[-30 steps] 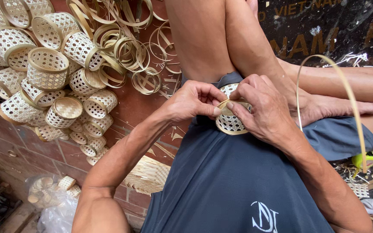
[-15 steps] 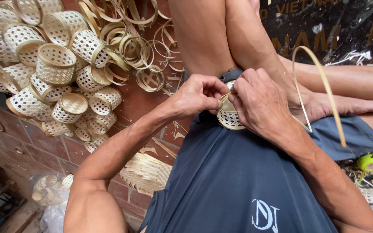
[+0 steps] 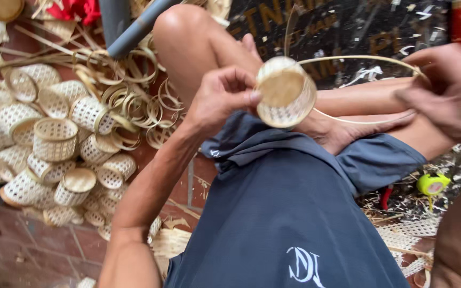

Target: The person sits on the floor assembling small woven bamboo baskets. They fit a woven bamboo cylinder onto a round wooden base, tuck and weave thin bamboo strips around the rim to secure it, then apply glue from a squeeze bottle along the rim and base edge while rotating the basket to seat the parts.

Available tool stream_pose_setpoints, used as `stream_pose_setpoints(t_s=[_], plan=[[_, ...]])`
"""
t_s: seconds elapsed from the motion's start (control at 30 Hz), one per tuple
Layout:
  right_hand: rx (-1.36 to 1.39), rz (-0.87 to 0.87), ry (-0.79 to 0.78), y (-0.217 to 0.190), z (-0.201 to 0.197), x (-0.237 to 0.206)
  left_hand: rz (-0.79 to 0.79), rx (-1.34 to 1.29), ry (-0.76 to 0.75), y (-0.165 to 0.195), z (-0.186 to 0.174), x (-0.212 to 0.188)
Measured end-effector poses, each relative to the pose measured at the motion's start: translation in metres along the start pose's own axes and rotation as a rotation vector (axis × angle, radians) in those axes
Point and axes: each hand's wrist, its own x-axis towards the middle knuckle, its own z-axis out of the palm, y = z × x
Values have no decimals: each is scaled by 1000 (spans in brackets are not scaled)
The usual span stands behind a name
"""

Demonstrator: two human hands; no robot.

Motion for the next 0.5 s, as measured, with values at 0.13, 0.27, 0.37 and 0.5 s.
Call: stream_pose_setpoints(t_s=[0.13, 0.27, 0.37, 0.5], plan=[[216, 278, 124, 63, -49, -25, 123, -160, -71, -8, 27, 43], [117, 329, 119, 67, -45, -21, 183, -100, -61, -41, 46, 93], [-53, 297, 57, 59, -19, 9, 120, 35, -44, -65, 48, 147], [-664, -160, 460, 49, 1, 51, 86, 66, -15, -87, 37, 185]])
